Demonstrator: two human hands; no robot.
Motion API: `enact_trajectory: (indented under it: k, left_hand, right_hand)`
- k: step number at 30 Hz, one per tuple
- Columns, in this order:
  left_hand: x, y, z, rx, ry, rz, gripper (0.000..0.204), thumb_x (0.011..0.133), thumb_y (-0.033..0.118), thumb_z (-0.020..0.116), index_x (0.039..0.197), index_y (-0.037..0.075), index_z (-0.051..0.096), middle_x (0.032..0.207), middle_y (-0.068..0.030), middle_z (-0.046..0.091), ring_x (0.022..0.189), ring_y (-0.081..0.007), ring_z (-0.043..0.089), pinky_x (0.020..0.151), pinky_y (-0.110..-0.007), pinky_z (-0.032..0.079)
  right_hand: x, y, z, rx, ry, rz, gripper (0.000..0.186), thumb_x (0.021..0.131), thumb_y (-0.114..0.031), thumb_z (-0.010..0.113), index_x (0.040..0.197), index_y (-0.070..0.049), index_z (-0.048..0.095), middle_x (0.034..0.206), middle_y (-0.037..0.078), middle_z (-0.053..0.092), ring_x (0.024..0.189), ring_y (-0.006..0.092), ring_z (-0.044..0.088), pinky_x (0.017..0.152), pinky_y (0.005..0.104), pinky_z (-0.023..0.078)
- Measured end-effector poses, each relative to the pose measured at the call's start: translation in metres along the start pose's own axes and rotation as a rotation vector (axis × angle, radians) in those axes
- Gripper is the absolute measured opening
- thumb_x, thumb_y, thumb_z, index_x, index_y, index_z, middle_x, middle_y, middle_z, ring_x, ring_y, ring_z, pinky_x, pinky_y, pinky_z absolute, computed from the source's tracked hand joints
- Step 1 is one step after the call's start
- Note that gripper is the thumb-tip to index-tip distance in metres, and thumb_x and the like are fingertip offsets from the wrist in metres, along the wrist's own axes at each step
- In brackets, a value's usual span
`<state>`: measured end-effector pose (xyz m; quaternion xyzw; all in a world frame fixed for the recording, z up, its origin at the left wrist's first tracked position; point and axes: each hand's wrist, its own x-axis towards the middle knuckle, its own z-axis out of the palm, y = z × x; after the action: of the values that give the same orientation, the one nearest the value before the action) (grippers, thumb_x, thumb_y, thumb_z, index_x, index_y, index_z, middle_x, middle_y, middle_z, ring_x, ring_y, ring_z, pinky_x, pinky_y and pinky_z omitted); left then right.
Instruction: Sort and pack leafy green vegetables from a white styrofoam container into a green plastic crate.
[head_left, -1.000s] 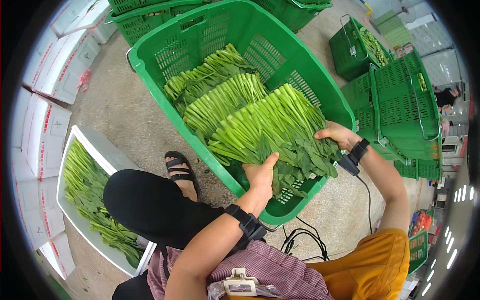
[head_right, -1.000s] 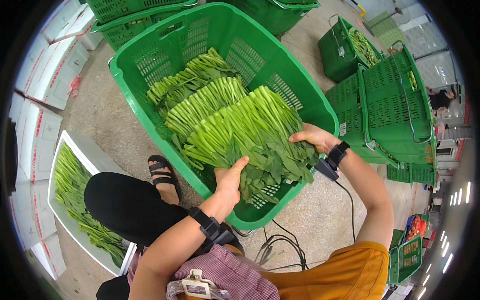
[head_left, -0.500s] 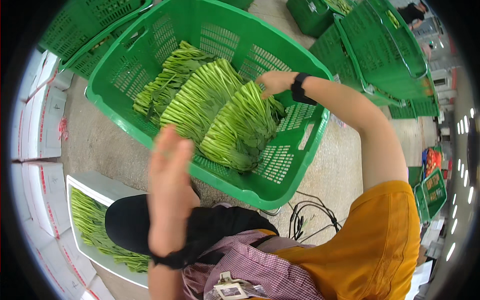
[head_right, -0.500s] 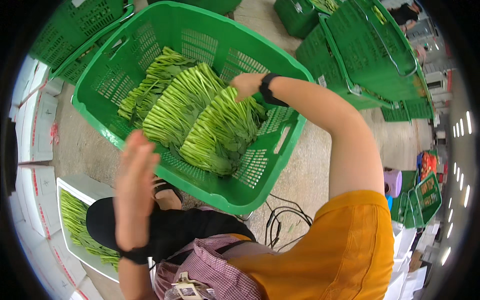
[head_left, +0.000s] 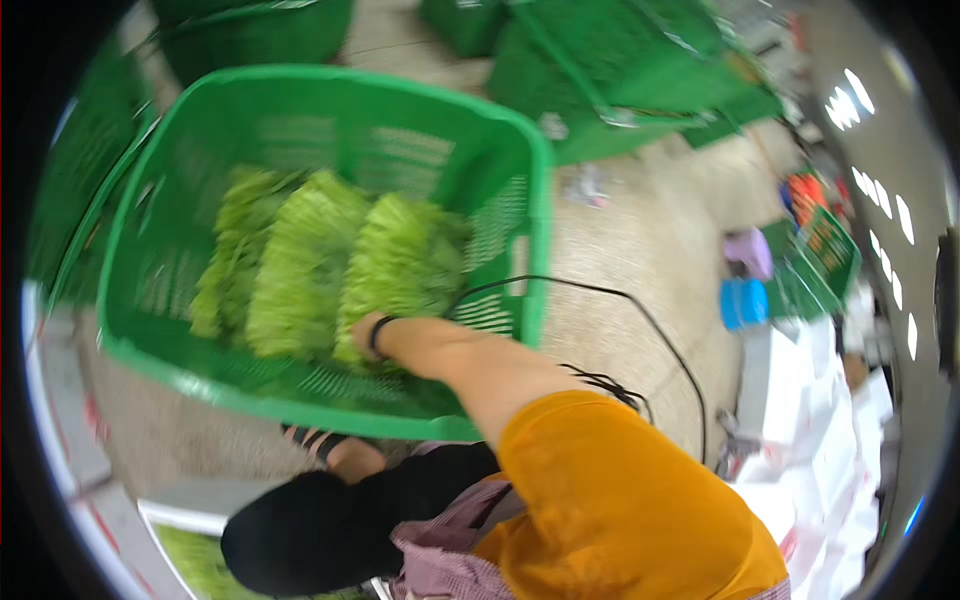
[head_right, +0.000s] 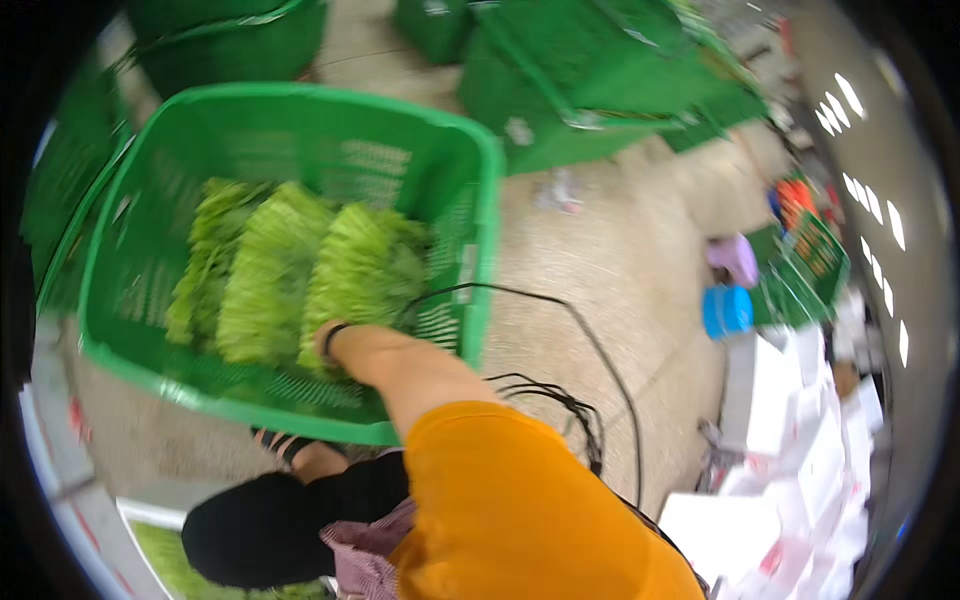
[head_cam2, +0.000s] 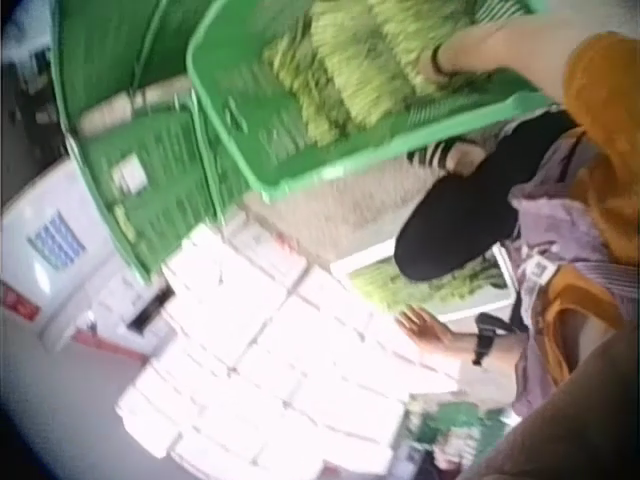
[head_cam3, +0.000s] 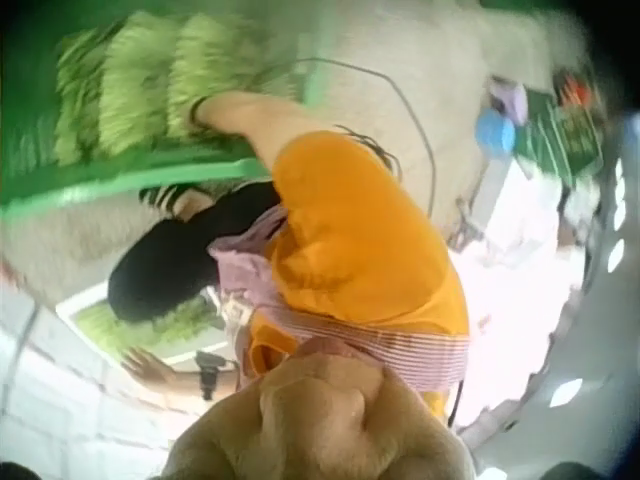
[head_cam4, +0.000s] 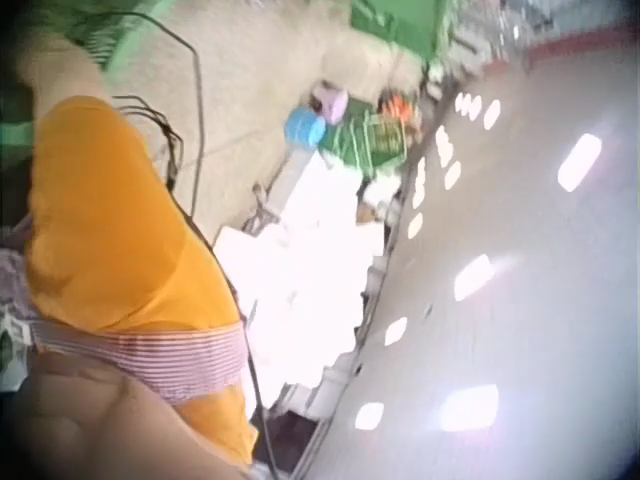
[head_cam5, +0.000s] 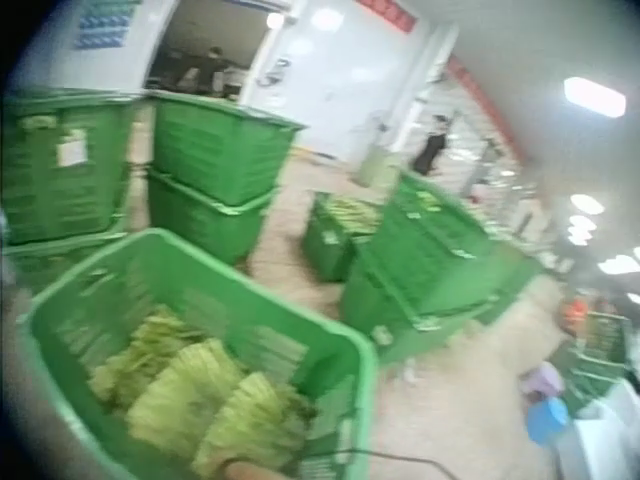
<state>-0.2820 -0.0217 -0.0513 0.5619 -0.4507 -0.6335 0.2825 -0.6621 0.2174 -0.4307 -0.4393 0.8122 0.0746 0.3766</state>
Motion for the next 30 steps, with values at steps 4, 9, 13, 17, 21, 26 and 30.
enact_trajectory:
  k: [4, 9, 13, 17, 21, 26, 30]
  left_hand:
    - [0.027, -0.013, -0.035, 0.02, -0.025, -0.041, 0.054, 0.095, 0.023, 0.032, 0.144, 0.004, 0.02, 0.153, -0.0134, 0.009, 0.141, -0.0298, 0.005, 0.116, -0.043, 0.002]
    - [0.031, -0.016, -0.038, 0.071, -0.158, -0.005, 0.055, 0.094, 0.025, 0.036, 0.143, 0.004, 0.023, 0.152, -0.0154, 0.012, 0.14, -0.0325, 0.009, 0.115, -0.044, 0.006]
    - [0.024, -0.014, -0.02, 0.087, -0.273, 0.055, 0.055, 0.094, 0.026, 0.039, 0.142, 0.004, 0.026, 0.151, -0.0171, 0.014, 0.14, -0.0344, 0.012, 0.115, -0.044, 0.009]
    - [0.014, -0.017, -0.051, 0.131, -0.164, 0.126, 0.057, 0.093, 0.031, 0.044, 0.14, 0.002, 0.031, 0.148, -0.0218, 0.021, 0.137, -0.0367, 0.019, 0.114, -0.045, 0.016]
    - [0.051, -0.05, -0.178, -0.065, -0.088, 0.223, 0.053, 0.097, 0.033, 0.039, 0.139, 0.002, 0.032, 0.146, -0.0162, 0.028, 0.134, -0.0276, 0.03, 0.111, -0.038, 0.025]
    - [0.02, -0.083, -0.206, -0.282, 0.032, 0.285, 0.053, 0.094, 0.03, 0.05, 0.137, 0.003, 0.037, 0.136, -0.0168, 0.043, 0.126, -0.0291, 0.042, 0.102, -0.039, 0.038]
    - [0.015, -0.135, -0.26, -0.782, 0.306, 0.207, 0.047, 0.089, 0.023, 0.06, 0.129, 0.003, 0.044, 0.121, -0.0134, 0.045, 0.105, -0.0287, 0.051, 0.092, -0.041, 0.044]
  right_hand:
    - [-0.024, -0.015, -0.049, -0.044, -0.31, -0.079, 0.035, 0.081, -0.024, 0.06, 0.112, -0.009, 0.062, 0.105, 0.012, 0.064, 0.086, 0.026, 0.061, 0.083, 0.0449, 0.046]
    - [-0.08, -0.008, -0.107, -0.067, -0.144, -0.078, 0.021, 0.087, -0.016, 0.054, 0.095, -0.001, 0.065, 0.098, 0.015, 0.063, 0.077, 0.0288, 0.057, 0.07, 0.0432, 0.048]
    - [-0.116, 0.025, -0.128, 0.12, 0.383, 0.055, 0.014, 0.078, -0.009, 0.058, 0.081, 0.003, 0.065, 0.086, 0.022, 0.063, 0.075, 0.0356, 0.06, 0.061, 0.0435, 0.05]
    - [-0.134, -0.017, -0.19, 0.094, 0.753, -0.05, 0.021, 0.068, -0.004, 0.057, 0.087, -0.002, 0.066, 0.084, 0.02, 0.065, 0.082, 0.0359, 0.062, 0.07, 0.046, 0.05]
    - [-0.165, -0.138, -0.273, 0.25, 0.97, -0.456, 0.037, 0.068, -0.011, 0.058, 0.104, -0.007, 0.067, 0.097, 0.017, 0.066, 0.092, 0.0306, 0.063, 0.082, 0.0392, 0.05]
    - [-0.19, -0.279, -0.309, 0.331, 0.65, -0.845, 0.03, 0.081, -0.017, 0.061, 0.106, -0.001, 0.062, 0.086, 0.006, 0.066, 0.075, 0.0134, 0.06, 0.067, 0.0286, 0.048]
    - [-0.157, -0.399, -0.238, 0.317, 0.03, -1.004, 0.029, 0.081, -0.021, 0.064, 0.104, -0.003, 0.062, 0.083, 0.005, 0.064, 0.074, 0.013, 0.058, 0.065, 0.0277, 0.047]
